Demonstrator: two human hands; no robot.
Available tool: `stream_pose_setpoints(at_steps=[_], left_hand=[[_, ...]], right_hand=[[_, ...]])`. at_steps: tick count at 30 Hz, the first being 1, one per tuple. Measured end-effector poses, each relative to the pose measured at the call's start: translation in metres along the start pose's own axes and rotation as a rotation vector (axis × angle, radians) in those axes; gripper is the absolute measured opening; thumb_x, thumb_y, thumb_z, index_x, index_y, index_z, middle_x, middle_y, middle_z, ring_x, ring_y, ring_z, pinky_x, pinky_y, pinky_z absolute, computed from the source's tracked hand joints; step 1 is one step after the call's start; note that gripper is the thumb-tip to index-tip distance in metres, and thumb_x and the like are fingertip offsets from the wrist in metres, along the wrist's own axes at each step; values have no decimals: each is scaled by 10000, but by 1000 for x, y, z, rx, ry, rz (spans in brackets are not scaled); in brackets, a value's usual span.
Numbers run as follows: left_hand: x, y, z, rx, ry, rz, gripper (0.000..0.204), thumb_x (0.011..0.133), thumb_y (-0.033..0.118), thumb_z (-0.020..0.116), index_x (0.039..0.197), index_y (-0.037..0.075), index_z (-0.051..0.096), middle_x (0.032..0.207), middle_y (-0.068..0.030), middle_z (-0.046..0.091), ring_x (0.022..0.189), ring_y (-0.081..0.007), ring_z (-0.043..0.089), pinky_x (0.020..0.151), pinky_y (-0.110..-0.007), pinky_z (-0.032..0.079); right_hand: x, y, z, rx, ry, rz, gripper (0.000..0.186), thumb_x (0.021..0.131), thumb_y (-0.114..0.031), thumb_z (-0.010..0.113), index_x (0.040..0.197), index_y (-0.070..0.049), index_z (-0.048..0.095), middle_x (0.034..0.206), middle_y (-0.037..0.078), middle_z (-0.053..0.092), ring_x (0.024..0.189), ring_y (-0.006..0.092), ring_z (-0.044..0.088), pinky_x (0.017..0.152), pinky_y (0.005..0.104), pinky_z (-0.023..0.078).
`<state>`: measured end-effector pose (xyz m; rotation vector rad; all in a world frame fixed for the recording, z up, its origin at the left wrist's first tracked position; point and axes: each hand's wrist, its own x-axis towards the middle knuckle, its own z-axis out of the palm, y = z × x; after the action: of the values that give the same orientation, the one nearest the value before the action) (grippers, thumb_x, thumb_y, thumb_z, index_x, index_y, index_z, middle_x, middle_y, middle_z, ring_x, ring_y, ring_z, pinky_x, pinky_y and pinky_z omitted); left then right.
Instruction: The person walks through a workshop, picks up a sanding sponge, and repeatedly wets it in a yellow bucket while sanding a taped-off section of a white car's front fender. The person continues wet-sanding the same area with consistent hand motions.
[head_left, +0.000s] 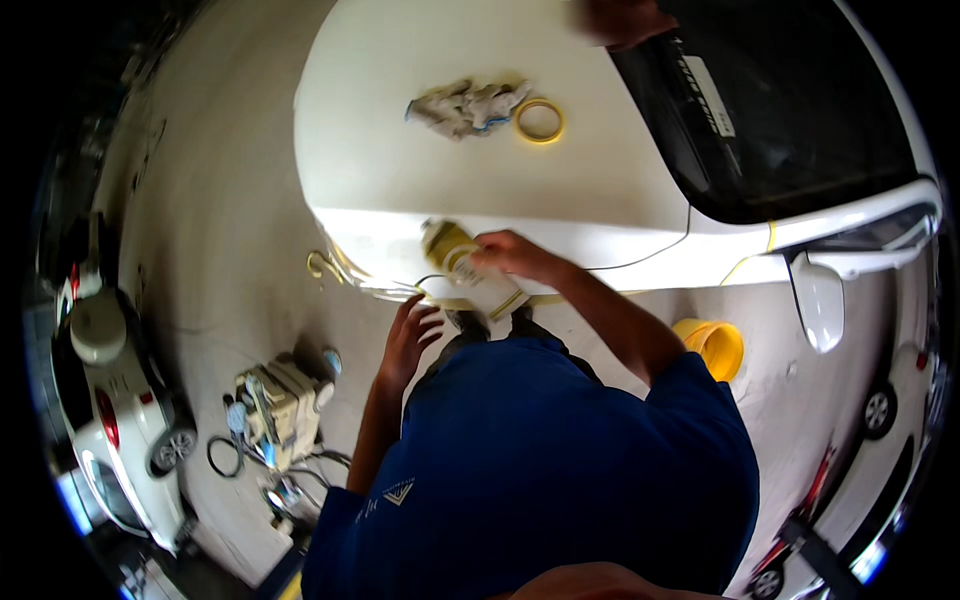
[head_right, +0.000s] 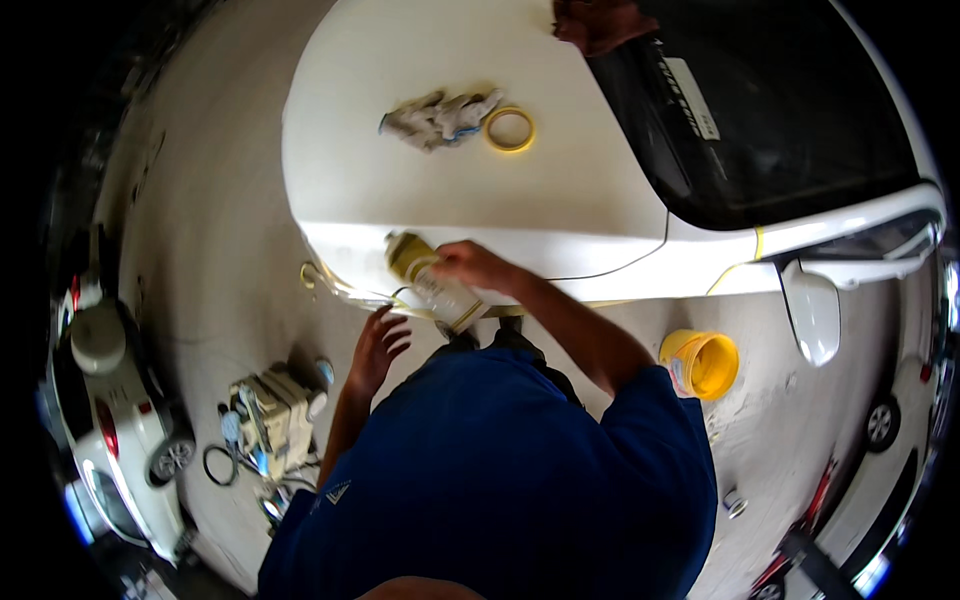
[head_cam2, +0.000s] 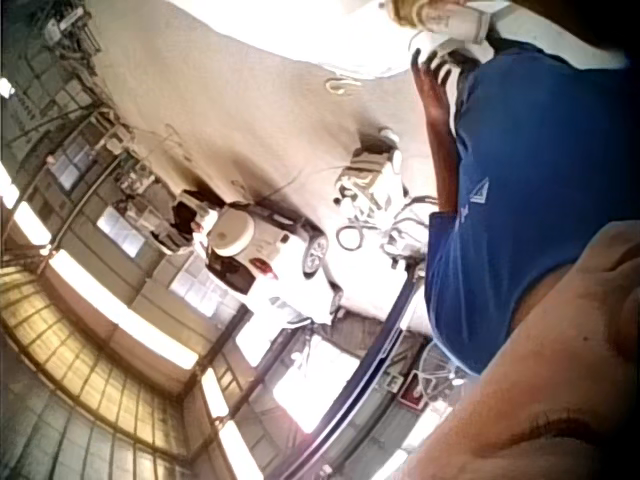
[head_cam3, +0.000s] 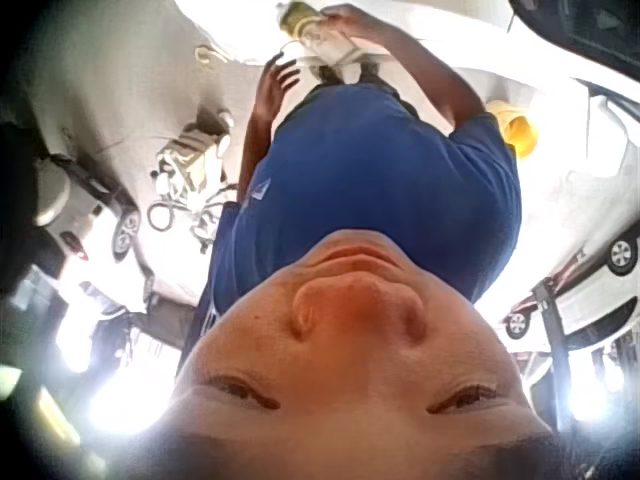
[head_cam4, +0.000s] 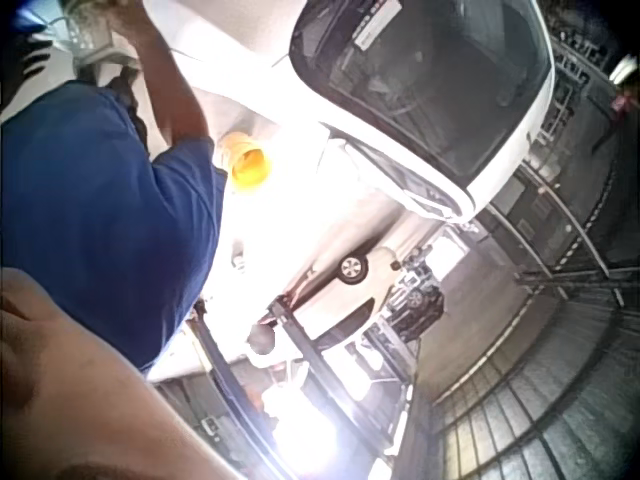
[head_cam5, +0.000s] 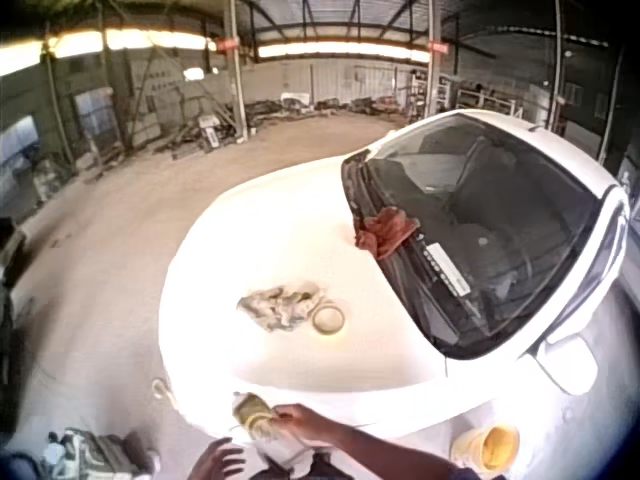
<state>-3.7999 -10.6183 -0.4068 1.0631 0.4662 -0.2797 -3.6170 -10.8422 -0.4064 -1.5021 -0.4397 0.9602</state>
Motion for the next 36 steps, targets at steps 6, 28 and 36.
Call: stream_pose_setpoints(at_steps=[6,28,36], left_hand=[[-3,-15,1,127,449,255,305,964,240,539,1234,98,549,1052,-44,640,874,-132,626,730,-296,532],[-336,-322,-197,389,1563,-419,328,865,371,541,1016,90,618,960,-184,668,924,-397,619,793,-491,496],[-402,-408,-270,-183,1627,-518,410,823,372,596,1107,77,614,1047,-180,662,992,-360,624,851,-437,496]], right_hand=[[49,2,-13,-862,305,-392,231,819,-193,633,996,-44,633,994,131,665,942,334,609,846,415,468],[53,82,227,-318,-377,38,223,945,-183,531,1079,-19,461,884,102,640,492,97,523,456,223,430],[86,145,346,-439,-491,589,207,934,-184,573,1066,-25,561,819,78,663,564,93,512,517,232,423]])
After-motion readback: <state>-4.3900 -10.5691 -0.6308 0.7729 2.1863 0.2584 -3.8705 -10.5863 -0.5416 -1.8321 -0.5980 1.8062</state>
